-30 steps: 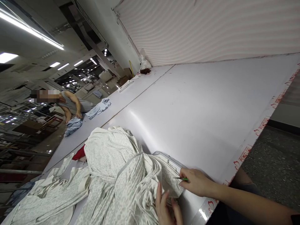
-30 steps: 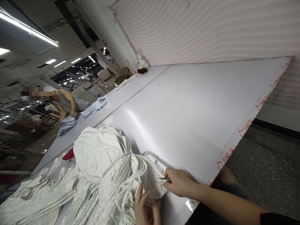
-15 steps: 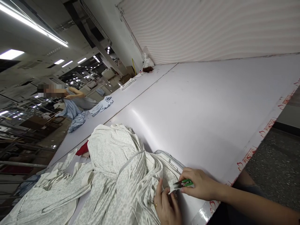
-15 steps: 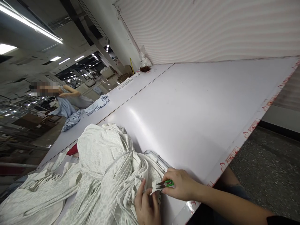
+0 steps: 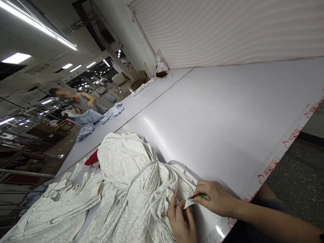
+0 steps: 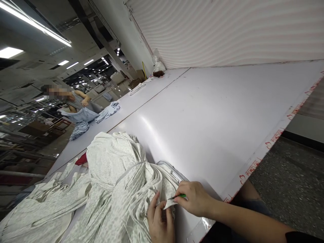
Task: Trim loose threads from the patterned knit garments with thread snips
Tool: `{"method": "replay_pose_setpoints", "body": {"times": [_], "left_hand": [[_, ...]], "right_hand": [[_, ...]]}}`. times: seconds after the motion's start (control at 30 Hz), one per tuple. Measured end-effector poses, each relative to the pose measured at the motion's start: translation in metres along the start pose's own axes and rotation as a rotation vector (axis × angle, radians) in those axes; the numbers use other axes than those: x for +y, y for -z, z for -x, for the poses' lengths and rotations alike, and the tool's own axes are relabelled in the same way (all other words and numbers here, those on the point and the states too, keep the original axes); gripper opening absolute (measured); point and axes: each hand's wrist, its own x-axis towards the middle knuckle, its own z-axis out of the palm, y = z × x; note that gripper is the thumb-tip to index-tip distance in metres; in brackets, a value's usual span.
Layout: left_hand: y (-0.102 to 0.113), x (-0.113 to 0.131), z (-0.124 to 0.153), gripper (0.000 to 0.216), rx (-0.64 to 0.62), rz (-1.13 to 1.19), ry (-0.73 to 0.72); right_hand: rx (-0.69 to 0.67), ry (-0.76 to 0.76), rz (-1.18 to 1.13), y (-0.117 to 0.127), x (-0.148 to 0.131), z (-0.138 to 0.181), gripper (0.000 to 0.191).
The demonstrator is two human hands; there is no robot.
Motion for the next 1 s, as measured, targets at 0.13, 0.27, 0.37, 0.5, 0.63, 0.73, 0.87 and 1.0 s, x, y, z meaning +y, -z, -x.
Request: {"method": "replay_pose_setpoints", "body": {"times": [0.13, 0.27, 0.37, 0.5, 0.63, 0.73, 0.87, 1.0], "left_hand": [[-0.002, 0.004, 0.0, 0.012, 0.021, -0.005, -0.018], [-0.006, 0.009, -0.002, 0.006, 0.032, -0.088, -0.102], [-0.01, 0.011, -0.004, 0.012, 0.034, -0.136, -0.149], [-0.015, 0.01, -0.003, 0.015, 0.077, -0.036, -0.188], [-0.016, 0.008, -0.001, 0.017, 0.107, 0.119, -0.126], [-0.015, 0.008, 0.0, 0.015, 0.106, 0.161, -0.101], [-0.014, 0.01, -0.004, 0.014, 0.113, 0.164, -0.11], [-0.014, 0.012, -0.007, 0.012, 0.154, 0.178, -0.093]], "right_hand": [[0.0, -0.167, -0.375, -0.007, 0.011, -0.008, 0.009], [0.004, -0.142, -0.7, -0.017, 0.016, -0.019, 0.015], [0.01, -0.1, -0.711, -0.019, 0.015, -0.024, 0.014], [-0.032, -0.058, -0.555, -0.007, 0.014, -0.021, 0.007], [-0.034, 0.04, -0.25, 0.011, 0.017, -0.009, 0.016], [-0.013, 0.178, -0.152, 0.017, 0.02, -0.002, 0.02], [0.007, 0.208, -0.137, 0.014, 0.022, -0.002, 0.019], [0.021, 0.182, -0.13, 0.01, 0.02, -0.008, 0.013]]}}
